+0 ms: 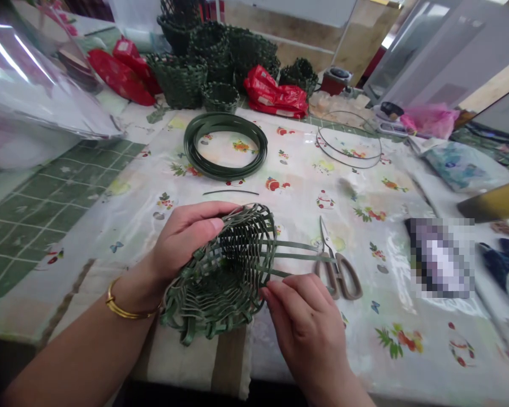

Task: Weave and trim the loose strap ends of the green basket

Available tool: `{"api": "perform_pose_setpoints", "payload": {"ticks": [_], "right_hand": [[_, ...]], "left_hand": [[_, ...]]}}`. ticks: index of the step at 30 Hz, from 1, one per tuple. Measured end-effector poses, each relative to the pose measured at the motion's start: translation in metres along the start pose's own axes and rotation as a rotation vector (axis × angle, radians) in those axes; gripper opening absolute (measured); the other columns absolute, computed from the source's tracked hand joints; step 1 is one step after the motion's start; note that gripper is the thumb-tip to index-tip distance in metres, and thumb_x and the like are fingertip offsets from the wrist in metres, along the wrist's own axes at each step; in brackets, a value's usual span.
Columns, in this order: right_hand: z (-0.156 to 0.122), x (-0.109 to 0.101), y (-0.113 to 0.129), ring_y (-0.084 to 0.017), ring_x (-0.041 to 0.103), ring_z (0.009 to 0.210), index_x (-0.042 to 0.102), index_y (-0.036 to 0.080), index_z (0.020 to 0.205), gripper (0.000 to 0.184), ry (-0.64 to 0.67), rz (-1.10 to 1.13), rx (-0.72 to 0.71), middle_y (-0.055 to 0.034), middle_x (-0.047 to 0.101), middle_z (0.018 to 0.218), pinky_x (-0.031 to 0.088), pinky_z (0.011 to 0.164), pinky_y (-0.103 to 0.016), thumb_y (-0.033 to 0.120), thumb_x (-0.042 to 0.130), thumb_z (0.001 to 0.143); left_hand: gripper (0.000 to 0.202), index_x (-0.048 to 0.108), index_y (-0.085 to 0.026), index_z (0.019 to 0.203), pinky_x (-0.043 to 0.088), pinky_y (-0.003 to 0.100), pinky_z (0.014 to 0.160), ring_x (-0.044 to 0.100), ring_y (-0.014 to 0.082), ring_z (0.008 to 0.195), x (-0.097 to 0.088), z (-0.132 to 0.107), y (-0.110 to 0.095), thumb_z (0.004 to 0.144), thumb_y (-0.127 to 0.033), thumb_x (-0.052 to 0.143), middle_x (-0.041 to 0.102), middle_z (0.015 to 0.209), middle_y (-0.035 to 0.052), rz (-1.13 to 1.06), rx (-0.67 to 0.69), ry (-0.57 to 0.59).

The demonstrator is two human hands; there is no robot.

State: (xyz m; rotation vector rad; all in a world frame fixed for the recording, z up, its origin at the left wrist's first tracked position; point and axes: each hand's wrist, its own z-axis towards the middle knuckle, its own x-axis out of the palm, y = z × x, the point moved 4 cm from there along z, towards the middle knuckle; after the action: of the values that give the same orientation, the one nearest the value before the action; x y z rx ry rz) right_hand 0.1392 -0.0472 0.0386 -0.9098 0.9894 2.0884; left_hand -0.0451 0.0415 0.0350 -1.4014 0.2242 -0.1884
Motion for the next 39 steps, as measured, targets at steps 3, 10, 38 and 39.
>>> {"api": "perform_pose_setpoints", "payload": {"ticks": [3, 10, 38, 39], "right_hand": [[0.008, 0.000, 0.004, -0.016, 0.062, 0.067, 0.067, 0.019, 0.092, 0.009, 0.055, 0.023, -0.055, -0.0035, 0.066, 0.075, 0.052, 0.061, -0.027, 0.013, 0.062, 0.086], [0.013, 0.001, 0.000, -0.015, 0.061, 0.063, 0.066, 0.018, 0.091, 0.008, 0.083, 0.013, -0.069, -0.0037, 0.063, 0.073, 0.050, 0.056, -0.025, 0.015, 0.059, 0.088], [-0.030, 0.029, -0.020, -0.018, 0.068, 0.066, 0.062, 0.022, 0.114, 0.029, 0.182, 0.421, 0.550, -0.0048, 0.075, 0.083, 0.053, 0.061, -0.027, 0.036, 0.057, 0.090], [-0.036, 0.031, -0.021, -0.018, 0.067, 0.062, 0.062, 0.021, 0.114, 0.032, 0.228, 0.527, 0.642, -0.0050, 0.075, 0.078, 0.053, 0.059, -0.028, 0.041, 0.053, 0.092]], "left_hand": [[0.032, 0.072, -0.016, 0.107, 0.052, 0.030, 0.078, 0.065, 0.0196, 0.089, 0.000, 0.001, -0.001, 0.085, -0.017, 0.049, 0.073, 0.094, 0.0049, -0.017, 0.007, 0.022], [0.033, 0.072, -0.015, 0.106, 0.053, 0.030, 0.076, 0.065, 0.0195, 0.086, -0.001, 0.001, -0.001, 0.085, -0.018, 0.047, 0.072, 0.088, 0.0052, 0.006, 0.005, 0.021], [0.032, 0.072, -0.015, 0.105, 0.056, 0.031, 0.075, 0.069, 0.0206, 0.086, -0.012, 0.000, -0.004, 0.083, -0.017, 0.049, 0.075, 0.094, 0.0062, 0.054, 0.087, -0.019], [0.032, 0.072, -0.015, 0.105, 0.056, 0.031, 0.075, 0.069, 0.0210, 0.086, -0.013, 0.000, -0.002, 0.083, -0.016, 0.050, 0.075, 0.094, 0.0061, 0.011, 0.089, 0.005]]}}
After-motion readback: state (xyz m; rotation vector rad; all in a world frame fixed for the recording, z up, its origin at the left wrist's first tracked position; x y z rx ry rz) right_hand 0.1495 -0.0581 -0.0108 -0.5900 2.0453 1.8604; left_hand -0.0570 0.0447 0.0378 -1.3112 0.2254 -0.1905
